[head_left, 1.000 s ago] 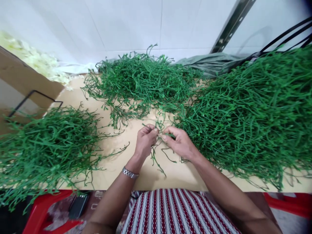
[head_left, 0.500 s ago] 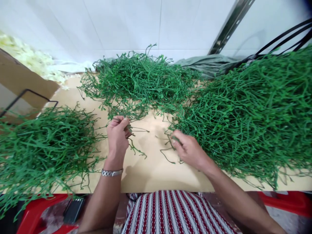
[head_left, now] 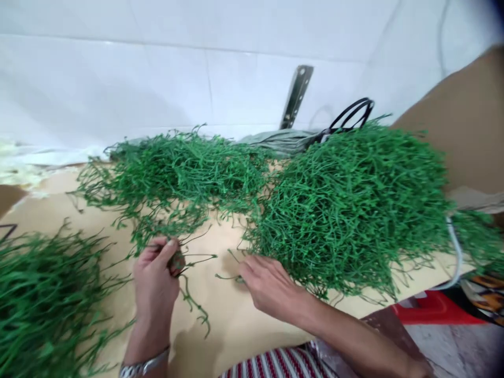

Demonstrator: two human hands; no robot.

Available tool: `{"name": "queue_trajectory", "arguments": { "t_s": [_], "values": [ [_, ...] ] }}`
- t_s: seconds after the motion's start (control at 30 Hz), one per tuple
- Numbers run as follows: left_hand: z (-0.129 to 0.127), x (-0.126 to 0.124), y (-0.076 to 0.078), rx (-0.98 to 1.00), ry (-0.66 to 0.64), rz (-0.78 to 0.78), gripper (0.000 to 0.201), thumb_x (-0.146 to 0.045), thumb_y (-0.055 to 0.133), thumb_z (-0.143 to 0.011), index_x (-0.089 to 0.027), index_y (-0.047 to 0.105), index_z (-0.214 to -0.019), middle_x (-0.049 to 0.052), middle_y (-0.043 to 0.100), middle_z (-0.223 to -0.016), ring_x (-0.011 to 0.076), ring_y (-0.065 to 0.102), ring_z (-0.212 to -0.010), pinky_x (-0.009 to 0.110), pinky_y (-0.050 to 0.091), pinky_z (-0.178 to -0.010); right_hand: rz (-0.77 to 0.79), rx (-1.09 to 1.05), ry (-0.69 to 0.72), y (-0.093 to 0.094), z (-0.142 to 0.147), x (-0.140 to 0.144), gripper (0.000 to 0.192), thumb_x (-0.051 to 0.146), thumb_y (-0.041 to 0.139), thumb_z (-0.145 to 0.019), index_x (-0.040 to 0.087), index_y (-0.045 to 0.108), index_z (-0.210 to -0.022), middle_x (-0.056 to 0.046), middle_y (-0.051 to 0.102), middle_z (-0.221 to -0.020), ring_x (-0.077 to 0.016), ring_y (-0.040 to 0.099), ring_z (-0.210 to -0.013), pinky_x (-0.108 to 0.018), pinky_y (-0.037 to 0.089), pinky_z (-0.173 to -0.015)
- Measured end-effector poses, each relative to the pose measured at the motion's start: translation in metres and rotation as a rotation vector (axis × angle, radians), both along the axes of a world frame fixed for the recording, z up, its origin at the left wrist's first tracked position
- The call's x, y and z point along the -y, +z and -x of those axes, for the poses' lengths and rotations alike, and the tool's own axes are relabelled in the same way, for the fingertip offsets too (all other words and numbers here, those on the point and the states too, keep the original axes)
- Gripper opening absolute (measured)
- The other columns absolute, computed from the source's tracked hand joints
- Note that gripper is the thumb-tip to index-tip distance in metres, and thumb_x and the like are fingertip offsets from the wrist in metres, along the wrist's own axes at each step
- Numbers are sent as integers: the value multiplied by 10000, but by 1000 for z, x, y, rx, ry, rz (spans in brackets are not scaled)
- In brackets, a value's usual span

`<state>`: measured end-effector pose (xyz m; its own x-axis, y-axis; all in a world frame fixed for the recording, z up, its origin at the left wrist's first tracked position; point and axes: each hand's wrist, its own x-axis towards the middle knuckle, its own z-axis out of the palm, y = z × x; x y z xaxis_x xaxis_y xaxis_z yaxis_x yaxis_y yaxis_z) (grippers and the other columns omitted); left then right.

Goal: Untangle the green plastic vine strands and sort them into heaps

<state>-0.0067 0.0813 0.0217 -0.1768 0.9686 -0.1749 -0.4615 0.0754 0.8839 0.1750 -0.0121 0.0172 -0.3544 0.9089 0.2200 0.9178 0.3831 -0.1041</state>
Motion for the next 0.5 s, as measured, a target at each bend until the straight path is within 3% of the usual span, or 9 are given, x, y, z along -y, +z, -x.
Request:
{"name": "queue_trajectory", "arguments": {
  "t_s": [0.07, 0.13, 0.23, 0.33, 0.43, 0.5],
  "values": [
    [2, -4, 1, 4, 22, -8, 236, -103, 693, -514, -156, 497, -635, -35, 562, -570, 35, 384, -383, 126, 272, -314, -174, -21, -64, 31, -23, -4, 265, -5, 384, -701, 190, 543, -787, -22, 586, -759, -152, 524, -674, -268, 411, -569],
    [-1, -6, 2, 3, -3, -6, 239, -104, 699, -504, -152, 492, -615, -33, 561, -574, 34, 379, -381, 125, 259, -305, -481, 4, -178, 66, -57, -13, 205, 24, 406, -740, 175, 544, -726, -36, 588, -738, -156, 520, -684, -268, 401, -599],
    [-12, -4, 4, -6, -79, 20, 238, -120, 704, -509, -149, 494, -618, -35, 555, -574, 29, 365, -368, 124, 250, -303, -726, 185, -552, 105, -120, -38, 148, 161, 428, -817, 149, 575, -802, -68, 593, -778, -190, 522, -740, -326, 382, -698],
    [-26, 1, 5, 5, -152, 40, 235, -137, 705, -519, -153, 512, -651, -44, 557, -591, 19, 351, -352, 125, 253, -309, -580, 355, -717, 118, -178, -63, 188, 284, 487, -817, 147, 610, -855, -100, 607, -876, -265, 518, -873, -432, 334, -795],
    [-37, 5, 7, 14, -236, 53, 221, -157, 704, -537, -155, 527, -669, -43, 567, -613, 19, 368, -352, 130, 269, -316, -317, 262, -652, 121, -213, -74, 281, 390, 547, -786, 159, 642, -917, -95, 633, -882, -252, 552, -834, -416, 368, -753],
    [-43, 7, 9, 20, -272, 54, 214, -170, 704, -546, -152, 530, -669, -41, 573, -621, 18, 371, -349, 132, 271, -316, -253, 142, -561, 127, -223, -71, 362, 466, 532, -777, 173, 655, -950, -76, 645, -875, -210, 575, -791, -361, 396, -690]
  ]
}}
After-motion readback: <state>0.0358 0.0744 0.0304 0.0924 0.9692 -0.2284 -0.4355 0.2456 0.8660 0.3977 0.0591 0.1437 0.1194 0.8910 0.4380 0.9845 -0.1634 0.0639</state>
